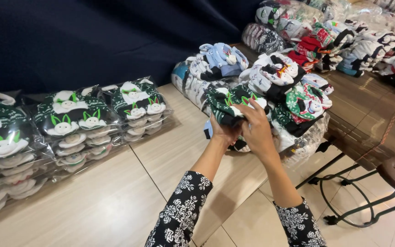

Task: Packaging baby hats and booties into clear plastic bags

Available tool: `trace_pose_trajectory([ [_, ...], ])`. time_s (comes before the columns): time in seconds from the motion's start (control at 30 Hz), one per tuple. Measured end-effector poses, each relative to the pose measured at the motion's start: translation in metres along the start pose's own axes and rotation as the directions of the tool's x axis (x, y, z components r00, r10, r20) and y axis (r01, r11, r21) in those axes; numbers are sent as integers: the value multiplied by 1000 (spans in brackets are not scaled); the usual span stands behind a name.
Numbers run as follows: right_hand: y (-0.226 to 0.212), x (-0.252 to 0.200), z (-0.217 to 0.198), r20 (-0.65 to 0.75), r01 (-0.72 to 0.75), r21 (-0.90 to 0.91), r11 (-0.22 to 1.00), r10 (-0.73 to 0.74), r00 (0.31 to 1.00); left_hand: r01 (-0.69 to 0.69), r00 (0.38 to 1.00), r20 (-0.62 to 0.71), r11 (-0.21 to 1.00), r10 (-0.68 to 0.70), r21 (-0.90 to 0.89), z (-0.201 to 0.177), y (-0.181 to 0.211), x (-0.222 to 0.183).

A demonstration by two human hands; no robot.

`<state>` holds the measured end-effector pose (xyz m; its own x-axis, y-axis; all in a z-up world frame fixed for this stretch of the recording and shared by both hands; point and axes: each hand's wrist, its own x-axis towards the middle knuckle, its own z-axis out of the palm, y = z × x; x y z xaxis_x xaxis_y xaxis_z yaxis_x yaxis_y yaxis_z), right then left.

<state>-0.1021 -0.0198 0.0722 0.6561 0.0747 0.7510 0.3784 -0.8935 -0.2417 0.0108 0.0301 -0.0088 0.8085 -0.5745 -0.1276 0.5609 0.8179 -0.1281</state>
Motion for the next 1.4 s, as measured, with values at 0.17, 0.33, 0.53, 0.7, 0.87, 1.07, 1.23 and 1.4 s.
trace_pose_trajectory([
  [0.17, -20, -9, 30, -61, 75, -62, 995, -79, 995, -48, 998, -42, 997, 51, 65, -7, 36, -30],
  [0.33, -48, -18, 47, -66, 106, -254, 961, -127, 990, -91, 991, -81, 985, 104, 148, -23, 66, -48],
  [0.53, -80, -45, 55, 122, 264, -261, 929, -240, 963, -139, 972, -151, 955, 183, 264, -56, 103, -87],
  [0.7, -119, -70, 55, 257, 353, 35, 935, -350, 901, -189, 938, -210, 915, 276, 358, -84, 140, -141],
  [0.87, -150, -111, 83, 391, 271, 331, 904, -392, 833, -229, 892, -260, 866, 369, 444, -101, 167, -206],
  [1.07, -176, -143, 108, 497, 123, 510, 852, -408, 766, -269, 824, -296, 794, 482, 545, -106, 199, -282],
  [1.23, -185, -147, 111, 545, 47, 553, 832, -404, 735, -271, 769, -323, 740, 551, 615, -103, 216, -334],
  [1.4, -174, -147, 122, 527, 82, 617, 782, -488, 696, -105, 639, -448, 648, 625, 755, -56, 215, -375],
])
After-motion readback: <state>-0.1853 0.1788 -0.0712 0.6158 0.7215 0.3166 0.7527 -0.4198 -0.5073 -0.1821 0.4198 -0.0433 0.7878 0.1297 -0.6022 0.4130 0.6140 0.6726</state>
